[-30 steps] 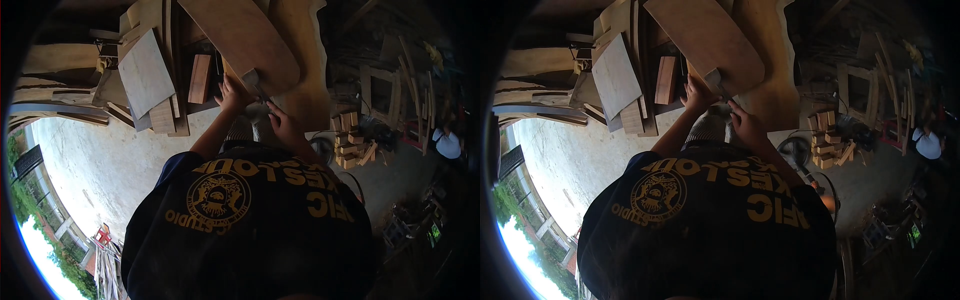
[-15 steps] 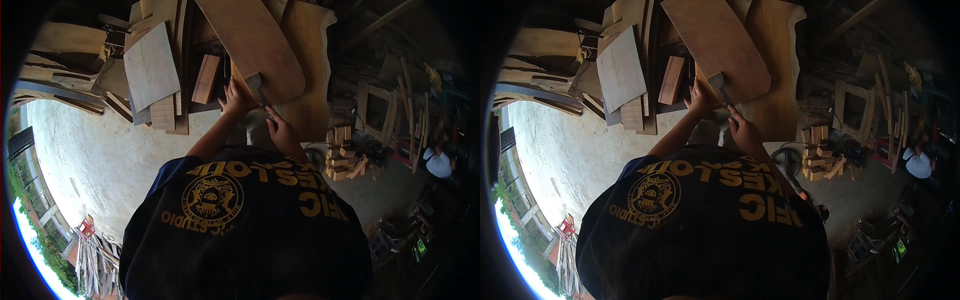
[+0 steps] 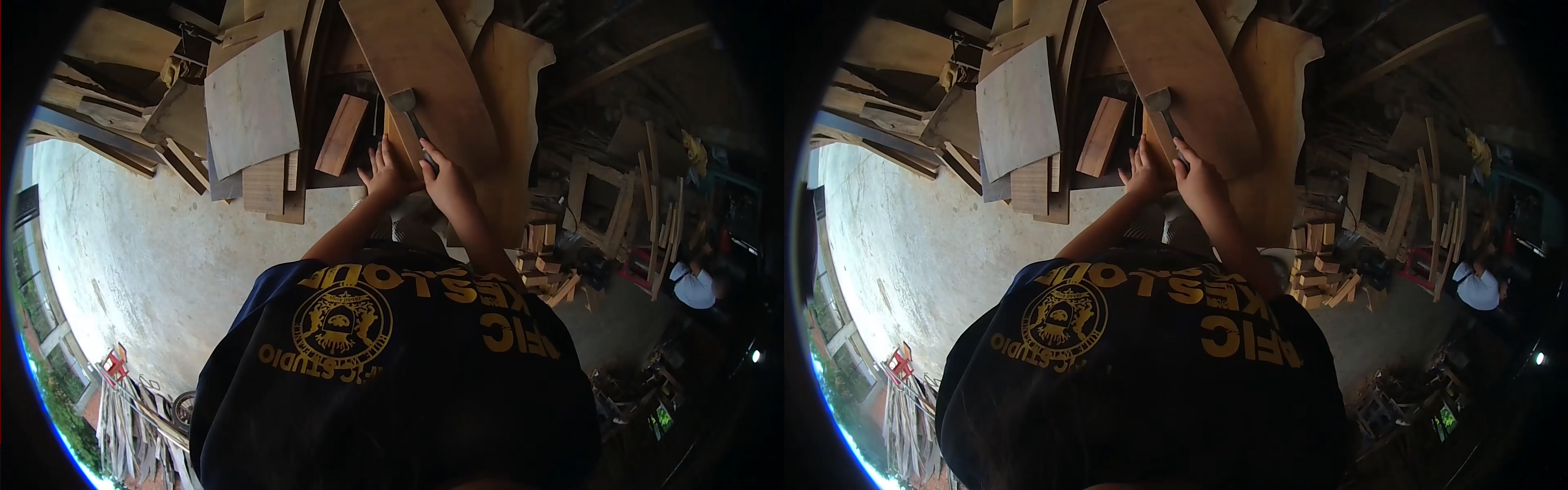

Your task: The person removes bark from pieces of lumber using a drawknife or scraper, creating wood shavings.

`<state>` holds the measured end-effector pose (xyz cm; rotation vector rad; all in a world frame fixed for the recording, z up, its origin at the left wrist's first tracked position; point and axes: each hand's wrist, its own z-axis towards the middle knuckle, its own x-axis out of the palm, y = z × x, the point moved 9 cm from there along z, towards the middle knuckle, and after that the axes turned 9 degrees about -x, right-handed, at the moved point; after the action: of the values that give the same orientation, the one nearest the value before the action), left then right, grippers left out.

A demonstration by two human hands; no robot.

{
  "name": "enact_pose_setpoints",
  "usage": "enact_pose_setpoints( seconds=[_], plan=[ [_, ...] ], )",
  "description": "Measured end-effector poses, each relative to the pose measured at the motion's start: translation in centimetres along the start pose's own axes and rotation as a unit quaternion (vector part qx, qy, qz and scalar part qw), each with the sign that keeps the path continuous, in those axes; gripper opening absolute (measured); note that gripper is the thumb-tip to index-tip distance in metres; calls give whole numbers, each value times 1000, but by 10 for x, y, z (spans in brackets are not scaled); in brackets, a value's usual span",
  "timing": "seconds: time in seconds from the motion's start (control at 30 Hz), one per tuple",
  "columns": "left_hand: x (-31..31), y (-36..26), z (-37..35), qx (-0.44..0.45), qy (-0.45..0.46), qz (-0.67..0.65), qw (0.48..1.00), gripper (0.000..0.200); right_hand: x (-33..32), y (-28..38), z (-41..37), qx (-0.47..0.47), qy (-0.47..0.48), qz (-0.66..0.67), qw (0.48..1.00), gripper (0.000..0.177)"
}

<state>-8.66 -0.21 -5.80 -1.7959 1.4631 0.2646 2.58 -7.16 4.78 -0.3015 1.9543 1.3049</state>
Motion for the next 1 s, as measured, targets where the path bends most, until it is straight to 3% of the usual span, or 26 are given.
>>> enact_pose_setpoints(
  seconds=[0.17,0.33,0.4,0.5,0.6,0.83,1.0],
  plan=[
    [-1,-3,-3,28,-8,20,999,147,-4,-6,-45,-4,4,52,999,39],
    [3,-1,2,34,-13,26,999,147,-1,13,41,-9,8,-11,1000,39],
    [-1,-5,-4,37,3,49,998,148,3,23,89,-59,-16,-4,998,39],
    [-3,-6,-5,41,15,48,998,149,5,39,128,-42,-13,-35,998,39],
    [-2,-6,-6,37,34,80,996,147,4,39,119,-62,-38,-5,997,40],
    [5,-2,2,30,30,54,998,146,0,29,47,-4,-2,19,1000,40],
    [-3,-6,-6,20,52,71,996,145,6,42,152,-57,-26,-19,998,41]
  ],
)
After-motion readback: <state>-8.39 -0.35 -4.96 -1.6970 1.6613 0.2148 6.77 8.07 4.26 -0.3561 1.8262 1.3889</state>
